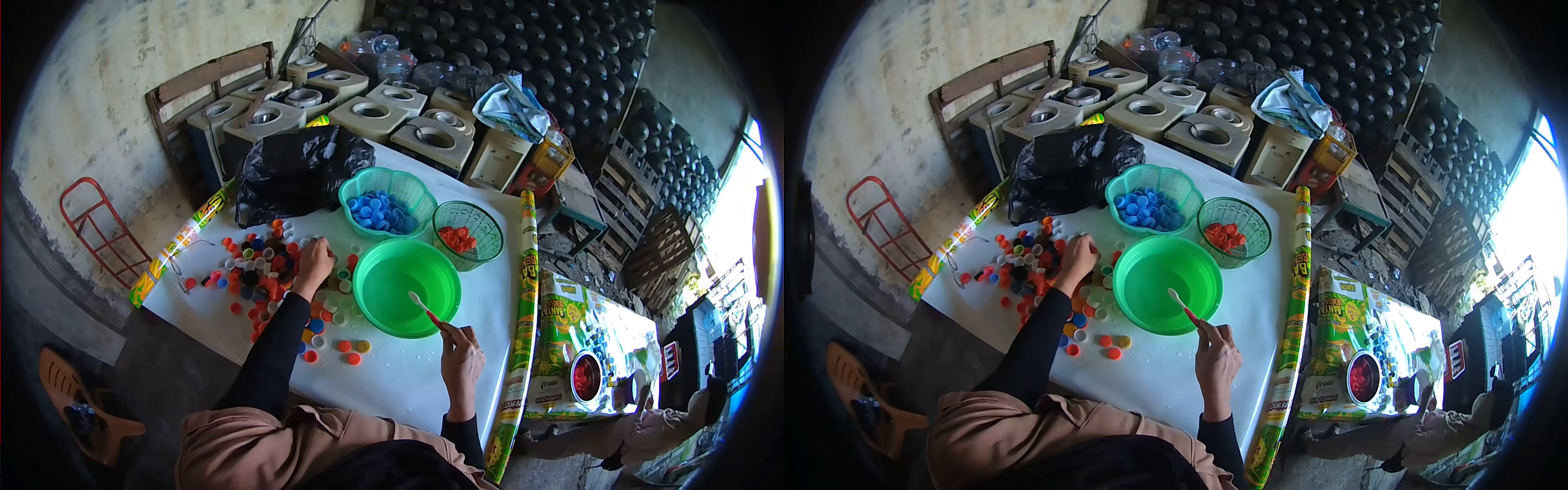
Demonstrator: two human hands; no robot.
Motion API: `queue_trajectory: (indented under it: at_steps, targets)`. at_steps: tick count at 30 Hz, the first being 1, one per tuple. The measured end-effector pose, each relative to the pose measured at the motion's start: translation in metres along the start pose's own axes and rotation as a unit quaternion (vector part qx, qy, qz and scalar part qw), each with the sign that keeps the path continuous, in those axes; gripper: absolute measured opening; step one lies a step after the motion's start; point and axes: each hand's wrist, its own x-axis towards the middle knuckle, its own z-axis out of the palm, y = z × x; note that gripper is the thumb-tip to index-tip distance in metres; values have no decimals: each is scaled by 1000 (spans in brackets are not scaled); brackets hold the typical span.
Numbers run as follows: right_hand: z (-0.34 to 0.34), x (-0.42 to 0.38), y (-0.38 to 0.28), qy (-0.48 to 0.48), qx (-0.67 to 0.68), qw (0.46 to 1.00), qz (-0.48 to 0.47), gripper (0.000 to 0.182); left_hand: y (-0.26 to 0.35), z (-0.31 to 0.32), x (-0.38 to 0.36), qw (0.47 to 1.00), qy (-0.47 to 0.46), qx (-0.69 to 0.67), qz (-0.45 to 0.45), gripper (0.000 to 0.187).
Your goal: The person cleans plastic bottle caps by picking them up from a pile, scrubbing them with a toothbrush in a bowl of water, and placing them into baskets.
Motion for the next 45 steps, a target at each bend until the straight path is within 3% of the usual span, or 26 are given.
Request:
queue_trajectory:
  at_steps: [2, 3, 5, 7, 9, 12, 16, 19, 22, 25, 31, 37, 41, 45]
  targets:
    - [2, 2, 4, -17, -9, 1000, -7, 15, 16, -24, 6, 996, -13, -77, -53, 25]
    - [1, 3, 4, -12, -4, 1000, -7, 15, 25, -33, 8, 976, -34, -202, -77, 23]
    - [0, 5, 2, -6, 3, 1000, -10, 16, 46, -46, 9, 886, -74, -440, -125, 21]
    - [-1, 7, -5, 2, 41, 999, 7, 17, 81, -60, 0, 789, -159, -581, -123, 18]
    - [1, 7, -12, 10, 79, 997, 10, 17, 109, -51, -15, 705, -222, -657, -149, 18]
    - [4, 6, -20, 26, 145, 989, -11, 17, 137, -36, -34, 640, -275, -685, -214, 19]
    - [6, 6, -10, 20, 97, 995, 15, 17, 141, -19, -48, 652, -284, -672, -206, 22]
    - [0, 5, -12, 9, 103, 995, 0, 16, 139, -11, -48, 785, -244, -562, -95, 22]
    - [-4, 11, -15, 32, 31, 999, 0, 16, 155, -35, -46, 917, -174, -358, -4, 24]
    - [-11, 15, -19, -6, 11, 999, -35, 14, 159, -45, -42, 935, -175, -300, 78, 27]
    - [-2, 38, -6, -11, -42, 998, -41, 15, 152, -45, -42, 931, -222, -290, 15, 30]
    - [21, 48, -2, -28, -70, 990, -121, 18, 142, -28, -43, 941, -184, -278, 49, 30]
    - [-3, 39, -23, -19, -11, 1000, -19, 14, 141, -28, -41, 947, -178, -260, 58, 31]
    - [3, 27, -21, -44, 16, 998, -34, 14, 145, -27, -41, 939, -189, -282, 65, 28]
